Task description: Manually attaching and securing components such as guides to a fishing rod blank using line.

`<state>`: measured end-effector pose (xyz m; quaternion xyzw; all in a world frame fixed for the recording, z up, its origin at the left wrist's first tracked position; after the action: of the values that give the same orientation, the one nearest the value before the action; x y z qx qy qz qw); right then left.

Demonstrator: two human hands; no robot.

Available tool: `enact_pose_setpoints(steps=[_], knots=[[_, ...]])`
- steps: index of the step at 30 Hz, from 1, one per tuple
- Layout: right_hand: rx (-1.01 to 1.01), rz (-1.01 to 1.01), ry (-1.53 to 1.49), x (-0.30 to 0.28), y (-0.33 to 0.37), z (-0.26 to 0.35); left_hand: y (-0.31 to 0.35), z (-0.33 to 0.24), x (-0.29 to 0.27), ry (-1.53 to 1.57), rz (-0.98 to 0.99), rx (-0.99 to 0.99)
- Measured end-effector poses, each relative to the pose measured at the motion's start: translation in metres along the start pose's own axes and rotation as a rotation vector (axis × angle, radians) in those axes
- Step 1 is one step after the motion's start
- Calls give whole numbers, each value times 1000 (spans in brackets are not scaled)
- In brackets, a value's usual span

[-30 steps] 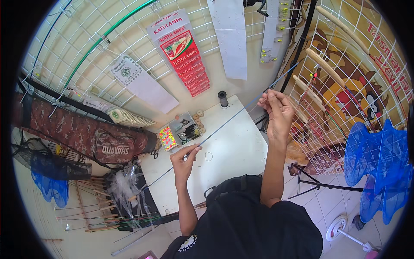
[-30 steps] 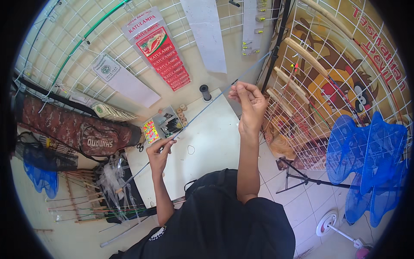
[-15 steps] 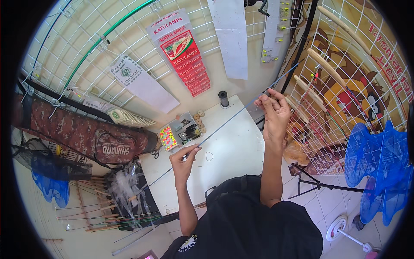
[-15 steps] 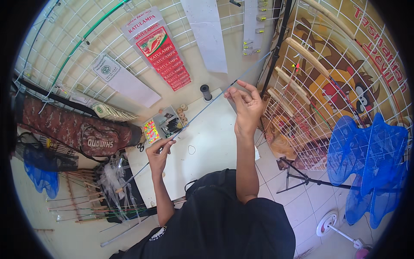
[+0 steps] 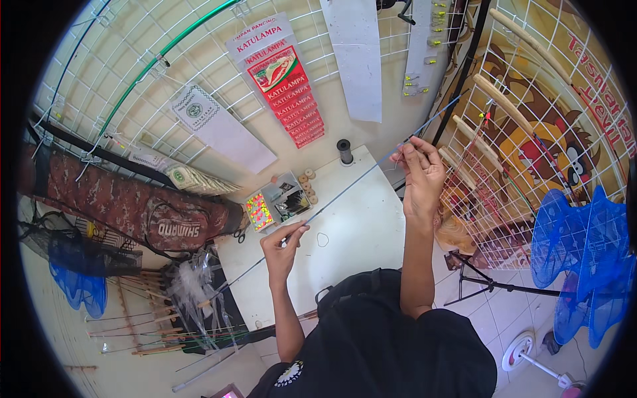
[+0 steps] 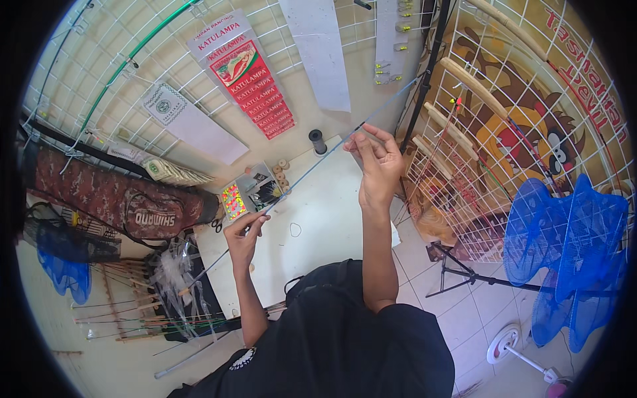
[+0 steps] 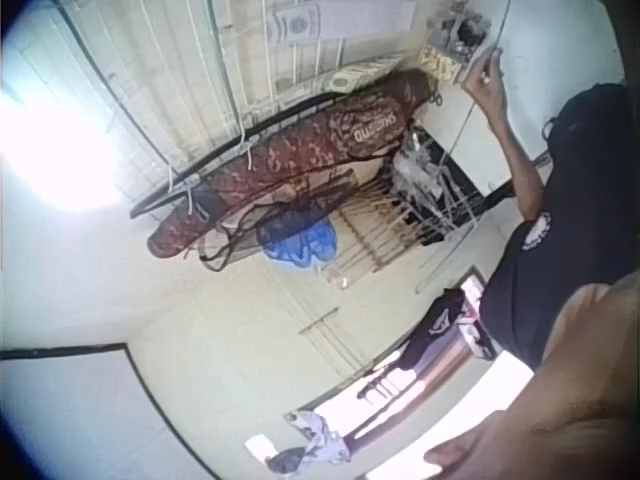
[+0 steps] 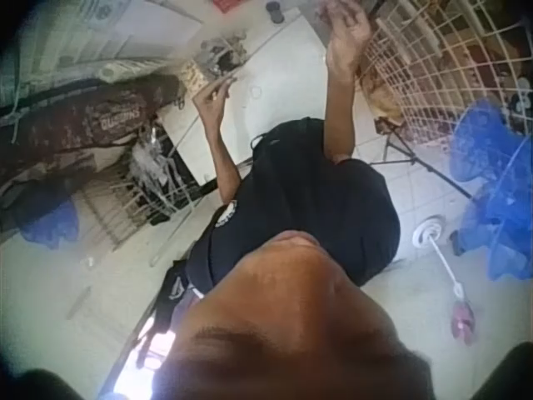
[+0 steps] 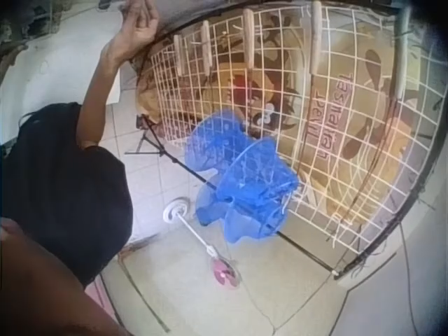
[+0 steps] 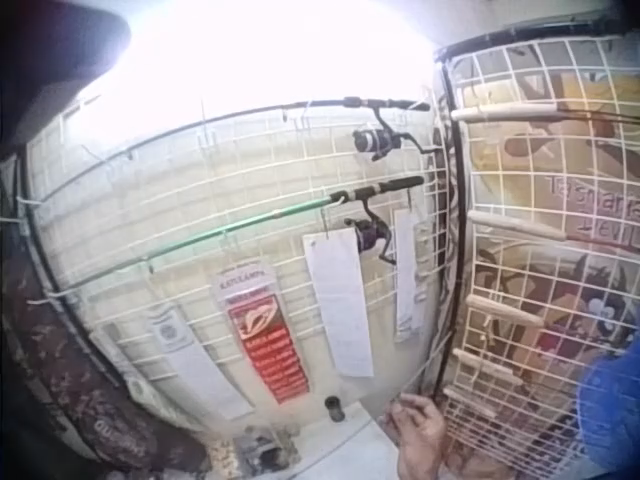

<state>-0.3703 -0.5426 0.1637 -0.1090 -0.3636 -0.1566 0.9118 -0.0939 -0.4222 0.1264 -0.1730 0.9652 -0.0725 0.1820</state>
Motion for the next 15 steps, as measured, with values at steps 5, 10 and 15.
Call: enact_pose_setpoints(steps=[5, 10, 15], knots=[[21, -17, 3, 1, 1, 1, 1, -3, 1, -6, -3, -1], [24, -44, 6, 0, 0, 0, 2, -6, 1, -13, -1, -1], [16, -43, 28, -4, -2, 0, 4, -5, 2, -23, 3, -18]])
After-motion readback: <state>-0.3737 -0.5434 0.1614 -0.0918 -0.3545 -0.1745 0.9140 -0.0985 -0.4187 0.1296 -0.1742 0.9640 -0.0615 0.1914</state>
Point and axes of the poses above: each hand's wrist, its own y-axis away from the middle knuckle, its own x-axis out of the palm, z = x × y, the point moved 4 cm from there along -y, towards the middle knuckle, and after that the axes turned 3 degrees about -z, right-handed, at the moved point
